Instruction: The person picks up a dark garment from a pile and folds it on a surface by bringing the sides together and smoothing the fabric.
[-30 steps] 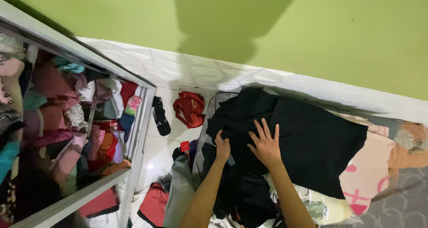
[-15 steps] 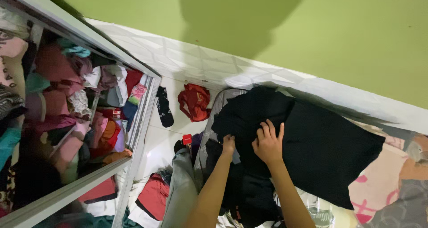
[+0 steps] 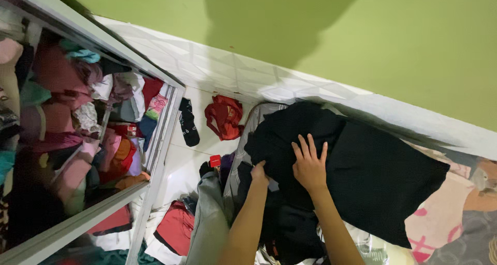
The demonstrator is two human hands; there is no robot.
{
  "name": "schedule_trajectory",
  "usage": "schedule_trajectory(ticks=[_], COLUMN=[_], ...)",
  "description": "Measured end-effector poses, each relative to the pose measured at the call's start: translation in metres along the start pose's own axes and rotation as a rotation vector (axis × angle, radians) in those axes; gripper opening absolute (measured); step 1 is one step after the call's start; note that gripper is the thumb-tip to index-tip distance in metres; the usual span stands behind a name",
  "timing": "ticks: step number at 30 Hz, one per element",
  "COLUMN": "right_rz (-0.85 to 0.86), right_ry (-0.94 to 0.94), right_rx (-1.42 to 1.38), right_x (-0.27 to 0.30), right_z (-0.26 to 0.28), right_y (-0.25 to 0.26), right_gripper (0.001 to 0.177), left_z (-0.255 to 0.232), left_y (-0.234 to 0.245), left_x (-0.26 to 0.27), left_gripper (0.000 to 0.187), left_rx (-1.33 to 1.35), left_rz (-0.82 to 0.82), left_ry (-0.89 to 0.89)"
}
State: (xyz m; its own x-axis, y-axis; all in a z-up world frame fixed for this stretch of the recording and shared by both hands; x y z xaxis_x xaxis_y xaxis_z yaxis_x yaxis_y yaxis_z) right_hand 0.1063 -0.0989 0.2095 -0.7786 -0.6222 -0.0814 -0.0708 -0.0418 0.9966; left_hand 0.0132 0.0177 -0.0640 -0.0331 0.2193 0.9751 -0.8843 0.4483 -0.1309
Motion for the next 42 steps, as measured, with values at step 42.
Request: schedule_trajectory(ticks=[42], right_rz=[0.175], right_ry=[0.067], right_rx=[-0.106], right_x=[-0.05], right_z=[0.006], right_y=[-0.073], right_gripper=[0.035], left_z=[-0.109], left_y=[-0.002], left_x=[-0.012], left_gripper=[0.042], left_rx=[0.142], left_rz=[0.247], left_ry=[-0.194])
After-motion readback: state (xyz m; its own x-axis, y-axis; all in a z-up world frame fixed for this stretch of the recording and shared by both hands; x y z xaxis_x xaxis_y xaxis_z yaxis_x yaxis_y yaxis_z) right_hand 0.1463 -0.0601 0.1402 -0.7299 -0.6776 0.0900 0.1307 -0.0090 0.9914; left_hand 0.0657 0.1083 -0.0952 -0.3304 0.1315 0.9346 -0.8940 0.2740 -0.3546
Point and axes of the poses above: each hand's wrist, its own x-axis away from the middle knuckle, its own y-axis out of the back of the hand, z = x × y, the point moved 6 cm from there along -x, towards the middle knuckle, and after that the axes turned 14 degrees about y, right-handed, at the moved point
